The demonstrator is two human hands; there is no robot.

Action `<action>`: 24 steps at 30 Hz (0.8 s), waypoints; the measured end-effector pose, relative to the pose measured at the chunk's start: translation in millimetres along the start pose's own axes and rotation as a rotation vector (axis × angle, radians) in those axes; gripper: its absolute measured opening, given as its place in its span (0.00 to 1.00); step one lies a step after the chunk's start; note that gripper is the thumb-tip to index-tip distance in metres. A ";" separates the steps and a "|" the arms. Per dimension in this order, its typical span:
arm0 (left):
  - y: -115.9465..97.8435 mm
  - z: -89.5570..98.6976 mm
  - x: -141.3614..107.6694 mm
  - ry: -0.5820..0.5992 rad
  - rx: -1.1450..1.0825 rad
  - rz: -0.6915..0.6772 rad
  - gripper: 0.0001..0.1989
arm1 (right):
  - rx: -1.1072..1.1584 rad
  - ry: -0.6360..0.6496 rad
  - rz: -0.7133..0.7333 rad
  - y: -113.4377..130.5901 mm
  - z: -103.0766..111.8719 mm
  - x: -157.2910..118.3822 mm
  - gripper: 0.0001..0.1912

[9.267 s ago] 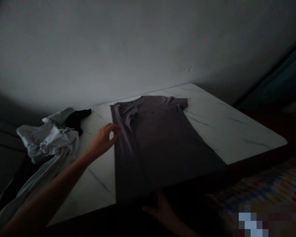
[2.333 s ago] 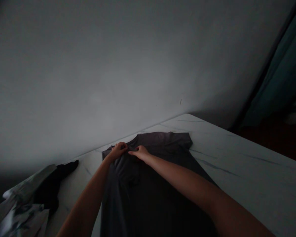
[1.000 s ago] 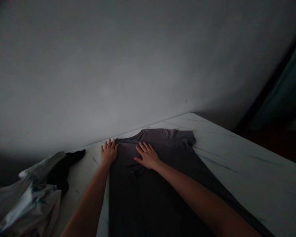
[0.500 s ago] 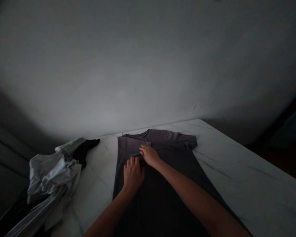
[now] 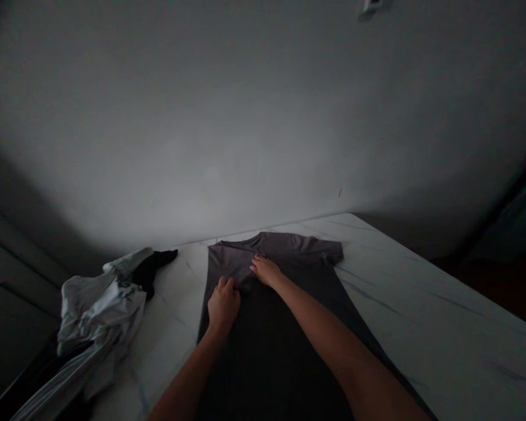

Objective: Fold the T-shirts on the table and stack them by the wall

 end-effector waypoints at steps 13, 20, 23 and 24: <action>19.6 11.7 13.3 -0.094 0.021 -0.125 0.14 | -0.137 -0.084 -0.094 21.3 22.3 25.2 0.22; 97.4 11.7 120.0 -0.090 -0.086 0.176 0.19 | 0.050 -0.096 0.379 99.2 12.6 -14.3 0.24; 113.7 0.2 160.7 -0.075 -0.155 0.197 0.21 | 0.071 0.010 0.514 114.9 -1.2 -32.1 0.30; 116.1 -4.5 171.5 -0.065 -0.175 0.190 0.21 | 0.078 0.054 0.529 115.8 -6.7 -36.5 0.32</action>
Point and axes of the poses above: each hand's wrist, its own x-axis towards the middle knuckle, its own z-axis out of the back of the hand, y = z × x, the point moved 6 cm from there along x, towards the middle knuckle, and after that the axes turned 8 degrees about -x, right-handed, at the moved point
